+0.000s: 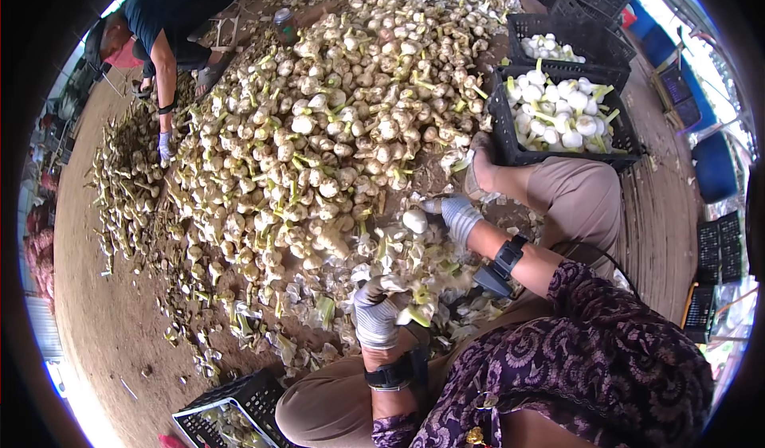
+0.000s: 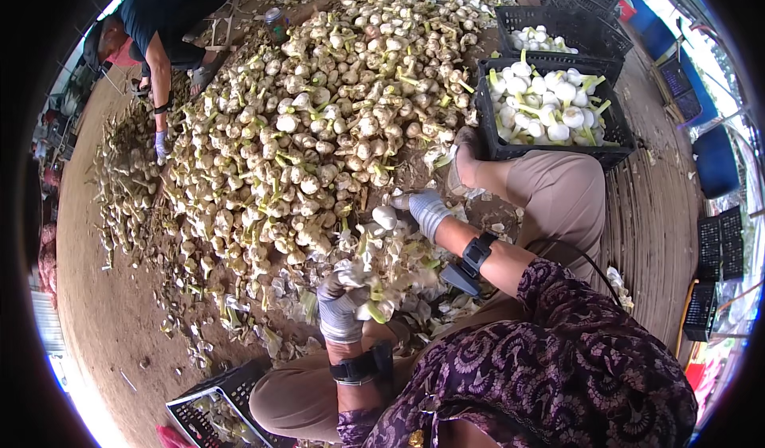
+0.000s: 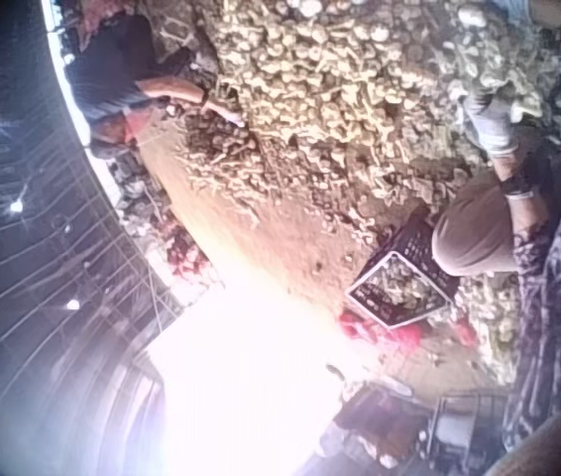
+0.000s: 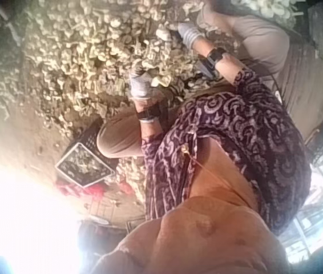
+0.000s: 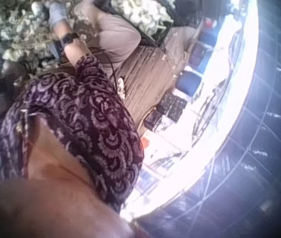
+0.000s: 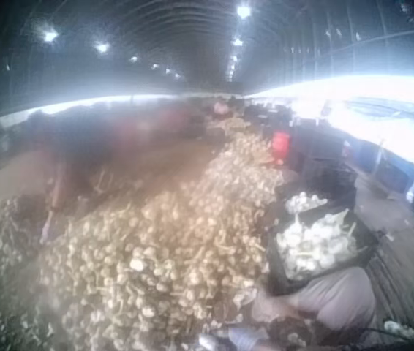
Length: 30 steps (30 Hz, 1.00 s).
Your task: The person picks up garlic bulbs from a pile, peels away the outer layers by hand, and places the cleaned bulbs into a black plastic crate.
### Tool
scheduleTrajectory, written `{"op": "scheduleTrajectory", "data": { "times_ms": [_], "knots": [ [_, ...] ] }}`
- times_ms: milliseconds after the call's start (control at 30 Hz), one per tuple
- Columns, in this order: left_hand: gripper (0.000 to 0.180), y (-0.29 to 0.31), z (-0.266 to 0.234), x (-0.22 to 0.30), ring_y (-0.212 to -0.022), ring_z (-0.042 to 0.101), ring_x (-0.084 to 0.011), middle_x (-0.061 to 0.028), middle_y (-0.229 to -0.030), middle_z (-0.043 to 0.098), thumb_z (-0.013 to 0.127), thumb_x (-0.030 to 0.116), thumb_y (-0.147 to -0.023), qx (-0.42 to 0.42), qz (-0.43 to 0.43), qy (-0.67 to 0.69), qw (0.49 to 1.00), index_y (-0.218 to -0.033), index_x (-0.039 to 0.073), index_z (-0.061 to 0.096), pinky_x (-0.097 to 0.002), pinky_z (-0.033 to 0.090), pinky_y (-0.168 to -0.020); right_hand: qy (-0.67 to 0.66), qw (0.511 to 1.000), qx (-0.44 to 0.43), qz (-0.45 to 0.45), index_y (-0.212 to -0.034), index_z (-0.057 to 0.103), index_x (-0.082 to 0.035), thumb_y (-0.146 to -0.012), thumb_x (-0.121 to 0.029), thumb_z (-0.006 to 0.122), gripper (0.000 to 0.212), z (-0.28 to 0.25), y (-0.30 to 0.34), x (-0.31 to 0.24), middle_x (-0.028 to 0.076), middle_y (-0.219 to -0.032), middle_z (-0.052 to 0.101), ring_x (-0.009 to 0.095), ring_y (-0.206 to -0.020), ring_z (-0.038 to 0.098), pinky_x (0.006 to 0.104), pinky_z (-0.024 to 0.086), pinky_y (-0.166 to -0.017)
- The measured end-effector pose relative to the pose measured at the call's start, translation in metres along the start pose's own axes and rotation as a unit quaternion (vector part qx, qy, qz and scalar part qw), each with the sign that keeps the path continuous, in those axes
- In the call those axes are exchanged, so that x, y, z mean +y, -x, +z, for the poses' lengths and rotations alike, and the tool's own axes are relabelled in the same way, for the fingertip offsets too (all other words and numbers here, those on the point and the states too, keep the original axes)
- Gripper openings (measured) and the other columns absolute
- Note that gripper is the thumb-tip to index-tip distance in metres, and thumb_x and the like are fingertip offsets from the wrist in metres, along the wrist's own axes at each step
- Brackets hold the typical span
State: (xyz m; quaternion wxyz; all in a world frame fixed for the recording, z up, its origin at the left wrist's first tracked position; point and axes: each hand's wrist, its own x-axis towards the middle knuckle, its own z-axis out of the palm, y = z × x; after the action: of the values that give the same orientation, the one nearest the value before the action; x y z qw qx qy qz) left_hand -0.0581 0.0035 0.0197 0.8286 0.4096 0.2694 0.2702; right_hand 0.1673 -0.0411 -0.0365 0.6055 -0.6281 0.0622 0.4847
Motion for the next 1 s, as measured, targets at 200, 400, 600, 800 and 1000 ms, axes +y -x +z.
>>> {"op": "scheduleTrajectory", "data": {
  "times_ms": [200, 400, 600, 800, 1000],
  "knots": [
    [0.025, -0.021, -0.006, -0.040, -0.076, 0.056, -0.0118, -0.0066, -0.079, 0.063, 0.060, 0.018, -0.080, 0.044, -0.103, -0.341, 0.933, -0.086, -0.006, 0.062, -0.0247, 0.045, -0.069, 0.084, 0.991, -0.048, -0.089, -0.088, 0.063, 0.003, -0.074, -0.009, 0.067, 0.019, 0.020, 0.019, -0.005, 0.009, -0.070, 0.063, 0.015, -0.052, 0.057, 0.0248, 0.045, -0.041],
    [0.026, -0.037, 0.003, -0.035, -0.065, 0.051, -0.0107, -0.0056, -0.070, 0.060, 0.062, 0.021, -0.078, 0.129, -0.121, -0.146, 0.973, -0.084, -0.004, 0.062, -0.0245, 0.040, -0.061, 0.296, 0.915, -0.055, -0.267, -0.093, 0.063, 0.003, -0.070, -0.016, 0.072, 0.031, 0.024, 0.027, 0.016, 0.013, -0.079, 0.065, 0.016, -0.068, 0.061, 0.0272, 0.049, -0.063],
    [0.010, -0.032, 0.005, -0.012, -0.062, 0.057, -0.0201, -0.0112, -0.071, 0.059, 0.058, 0.009, -0.069, 0.090, -0.039, 0.278, 0.956, -0.073, 0.000, 0.057, -0.0308, 0.049, -0.060, -0.020, 0.997, -0.050, -0.051, -0.092, 0.062, 0.000, -0.078, -0.008, 0.061, 0.016, 0.012, 0.015, 0.005, 0.011, -0.075, 0.064, 0.018, -0.050, 0.058, 0.0245, 0.044, -0.037],
    [0.022, -0.047, -0.001, -0.028, -0.077, 0.057, -0.0212, -0.0076, -0.080, 0.059, 0.053, 0.024, -0.076, 0.359, -0.075, 0.148, 0.918, -0.086, 0.004, 0.059, -0.0338, 0.049, -0.067, 0.163, 0.931, -0.321, -0.066, -0.107, 0.060, -0.006, -0.071, -0.003, 0.061, 0.036, 0.009, 0.064, -0.031, 0.010, -0.088, 0.065, 0.017, -0.076, 0.063, 0.0289, 0.053, -0.064],
    [0.045, -0.043, -0.001, -0.038, -0.100, 0.052, -0.0275, -0.0127, -0.112, 0.053, 0.041, 0.035, -0.088, 0.130, -0.112, 0.216, 0.961, -0.118, 0.002, 0.046, -0.0419, 0.043, -0.085, 0.231, 0.934, -0.270, -0.048, -0.105, 0.061, -0.004, -0.068, -0.010, 0.069, 0.039, 0.020, 0.064, -0.029, 0.012, -0.104, 0.061, 0.021, -0.097, 0.055, 0.0302, 0.041, -0.089]
  ]
}}
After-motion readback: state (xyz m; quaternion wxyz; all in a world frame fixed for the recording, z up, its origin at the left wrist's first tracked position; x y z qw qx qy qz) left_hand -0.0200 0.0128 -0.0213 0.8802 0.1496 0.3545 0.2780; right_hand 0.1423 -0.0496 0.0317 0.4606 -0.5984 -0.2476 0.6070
